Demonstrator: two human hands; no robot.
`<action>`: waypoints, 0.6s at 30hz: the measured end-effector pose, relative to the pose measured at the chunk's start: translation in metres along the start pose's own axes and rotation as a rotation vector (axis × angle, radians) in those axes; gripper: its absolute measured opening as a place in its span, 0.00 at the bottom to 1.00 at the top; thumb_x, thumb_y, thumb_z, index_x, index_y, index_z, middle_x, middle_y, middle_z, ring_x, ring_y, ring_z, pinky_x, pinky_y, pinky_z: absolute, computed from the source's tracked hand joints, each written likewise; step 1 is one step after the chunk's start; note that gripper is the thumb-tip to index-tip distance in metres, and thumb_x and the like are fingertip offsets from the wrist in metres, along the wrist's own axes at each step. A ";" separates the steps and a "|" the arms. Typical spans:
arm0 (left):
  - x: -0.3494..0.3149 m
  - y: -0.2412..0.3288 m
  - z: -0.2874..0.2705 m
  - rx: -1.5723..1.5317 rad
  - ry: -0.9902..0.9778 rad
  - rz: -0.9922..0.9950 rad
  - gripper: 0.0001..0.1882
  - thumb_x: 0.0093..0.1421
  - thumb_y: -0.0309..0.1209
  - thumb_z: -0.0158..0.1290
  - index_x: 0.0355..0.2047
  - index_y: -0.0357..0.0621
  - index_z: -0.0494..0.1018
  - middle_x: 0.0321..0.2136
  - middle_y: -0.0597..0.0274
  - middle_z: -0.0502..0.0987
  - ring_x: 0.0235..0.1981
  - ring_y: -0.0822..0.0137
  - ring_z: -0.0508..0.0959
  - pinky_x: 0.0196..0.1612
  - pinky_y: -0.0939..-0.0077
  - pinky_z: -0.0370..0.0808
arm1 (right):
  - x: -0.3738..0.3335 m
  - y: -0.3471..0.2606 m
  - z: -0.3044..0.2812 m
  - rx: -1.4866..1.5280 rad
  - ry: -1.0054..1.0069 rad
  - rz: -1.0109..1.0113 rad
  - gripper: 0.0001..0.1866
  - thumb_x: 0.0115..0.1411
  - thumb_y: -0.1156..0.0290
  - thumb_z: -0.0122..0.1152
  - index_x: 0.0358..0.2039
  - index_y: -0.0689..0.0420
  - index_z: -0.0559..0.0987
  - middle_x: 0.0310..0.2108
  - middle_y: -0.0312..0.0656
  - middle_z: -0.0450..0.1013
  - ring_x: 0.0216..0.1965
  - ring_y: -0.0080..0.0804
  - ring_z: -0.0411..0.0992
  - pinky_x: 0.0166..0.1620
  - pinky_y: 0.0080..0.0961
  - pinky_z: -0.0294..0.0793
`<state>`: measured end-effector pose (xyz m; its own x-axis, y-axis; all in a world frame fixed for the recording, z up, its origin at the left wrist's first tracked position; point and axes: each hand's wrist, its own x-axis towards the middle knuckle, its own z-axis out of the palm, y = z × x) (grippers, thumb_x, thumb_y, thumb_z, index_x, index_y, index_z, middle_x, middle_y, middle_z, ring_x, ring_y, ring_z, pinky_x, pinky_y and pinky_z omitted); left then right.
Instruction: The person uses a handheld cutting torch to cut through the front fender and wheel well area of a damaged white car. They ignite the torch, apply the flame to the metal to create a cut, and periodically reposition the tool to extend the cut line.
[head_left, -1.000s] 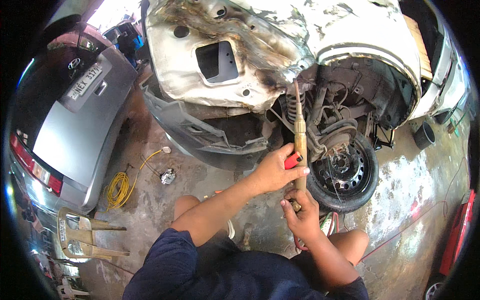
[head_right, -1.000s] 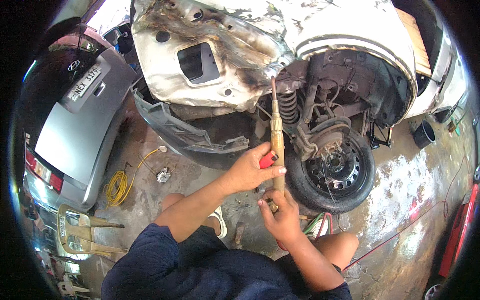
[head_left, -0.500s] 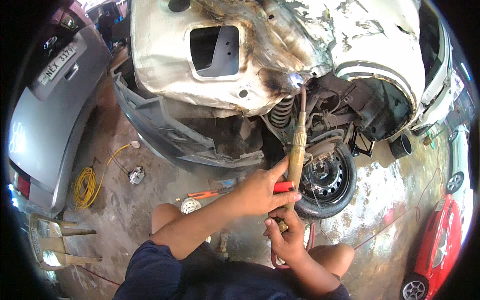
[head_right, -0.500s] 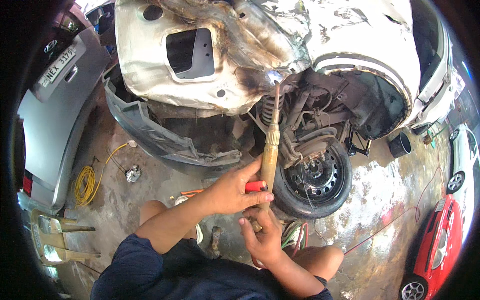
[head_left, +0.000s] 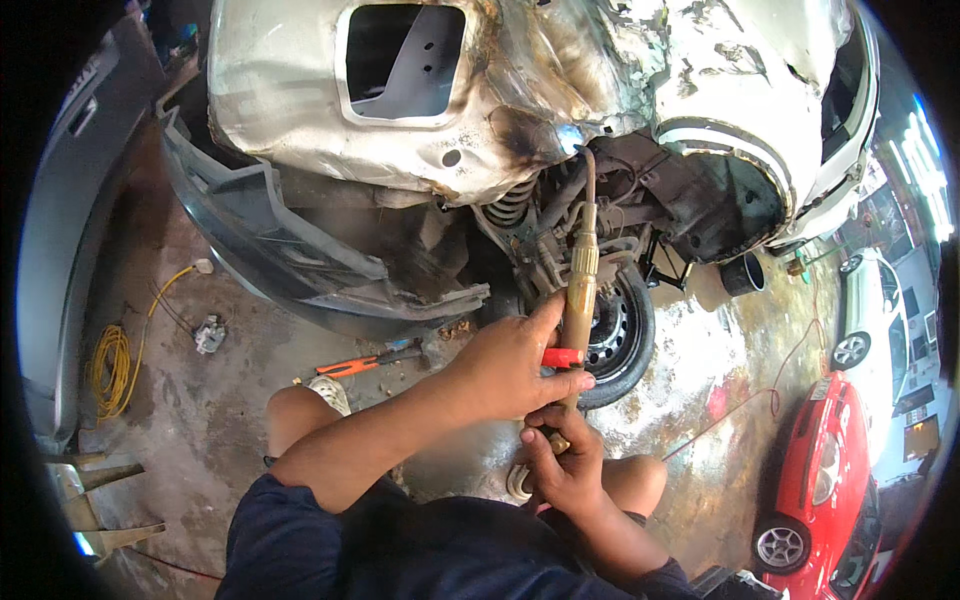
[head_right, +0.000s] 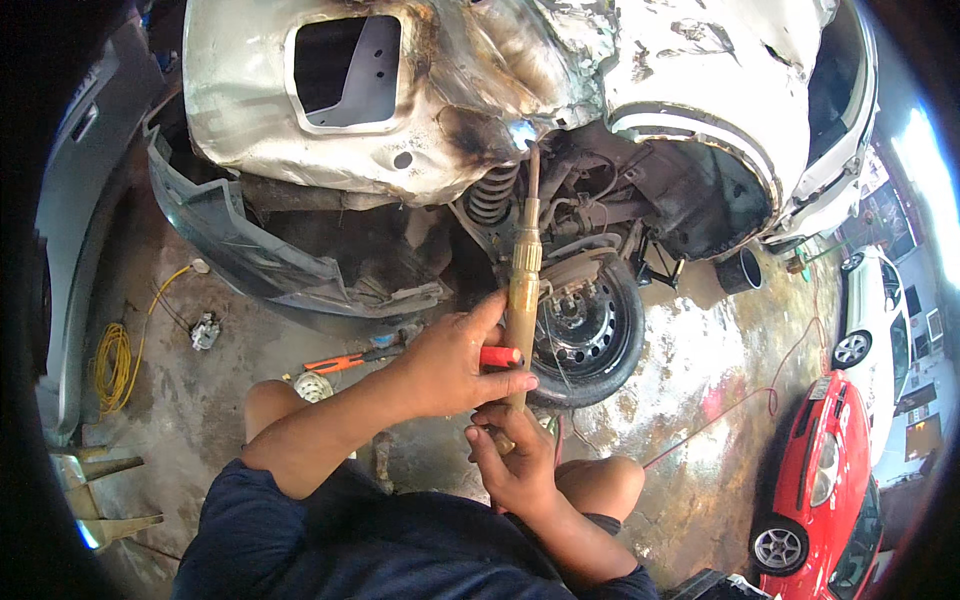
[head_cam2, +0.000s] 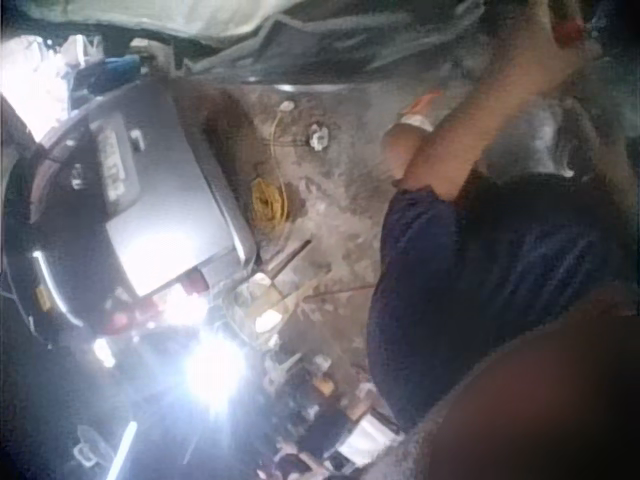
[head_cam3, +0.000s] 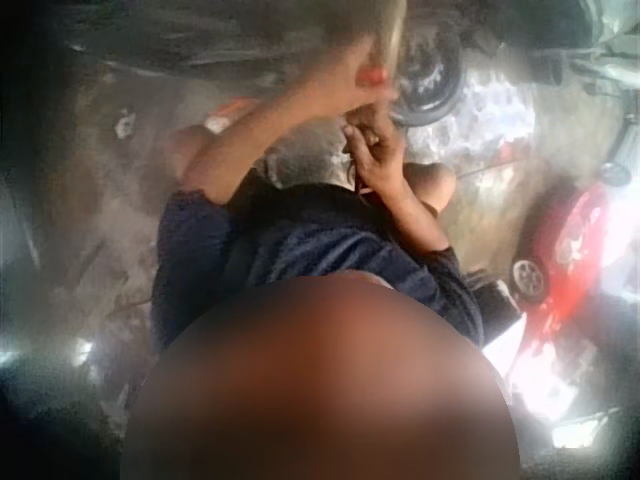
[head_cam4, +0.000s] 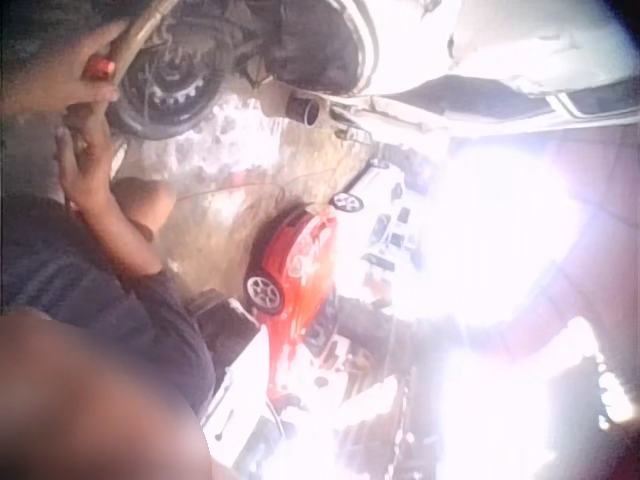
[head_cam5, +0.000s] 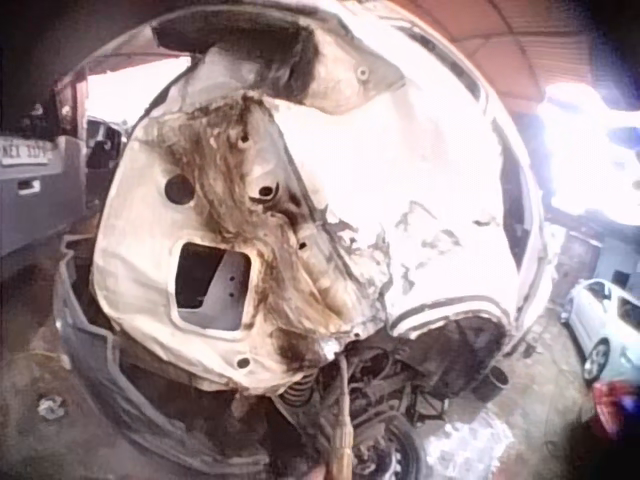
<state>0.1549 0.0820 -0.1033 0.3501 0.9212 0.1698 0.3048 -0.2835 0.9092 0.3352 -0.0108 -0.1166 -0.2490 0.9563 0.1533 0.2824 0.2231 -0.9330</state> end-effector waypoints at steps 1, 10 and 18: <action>-0.001 -0.001 -0.001 0.032 0.012 0.025 0.53 0.60 0.49 0.73 0.74 0.35 0.57 0.40 0.45 0.88 0.43 0.44 0.88 0.56 0.54 0.80 | -0.001 -0.001 0.001 -0.008 0.003 -0.006 0.05 0.68 0.78 0.67 0.44 0.63 0.81 0.37 0.41 0.79 0.37 0.26 0.76 0.43 0.26 0.75; -0.007 0.000 -0.015 0.478 0.129 0.256 0.57 0.58 0.65 0.67 0.69 0.27 0.64 0.24 0.51 0.82 0.34 0.46 0.87 0.73 0.39 0.59 | -0.004 0.007 0.003 -0.143 -0.026 -0.055 0.06 0.69 0.80 0.64 0.46 0.64 0.81 0.39 0.40 0.79 0.38 0.23 0.75 0.43 0.23 0.74; -0.003 0.000 -0.017 0.509 0.140 0.181 0.57 0.57 0.65 0.68 0.72 0.33 0.63 0.26 0.50 0.84 0.37 0.47 0.88 0.77 0.35 0.52 | -0.002 0.004 0.009 -0.070 0.003 0.013 0.05 0.70 0.80 0.64 0.46 0.64 0.80 0.41 0.40 0.80 0.40 0.22 0.75 0.44 0.23 0.74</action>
<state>0.1391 0.0833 -0.0973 0.3267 0.8625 0.3865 0.6519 -0.5017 0.5686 0.3281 -0.0132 -0.1241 -0.2422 0.9597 0.1428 0.3497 0.2236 -0.9098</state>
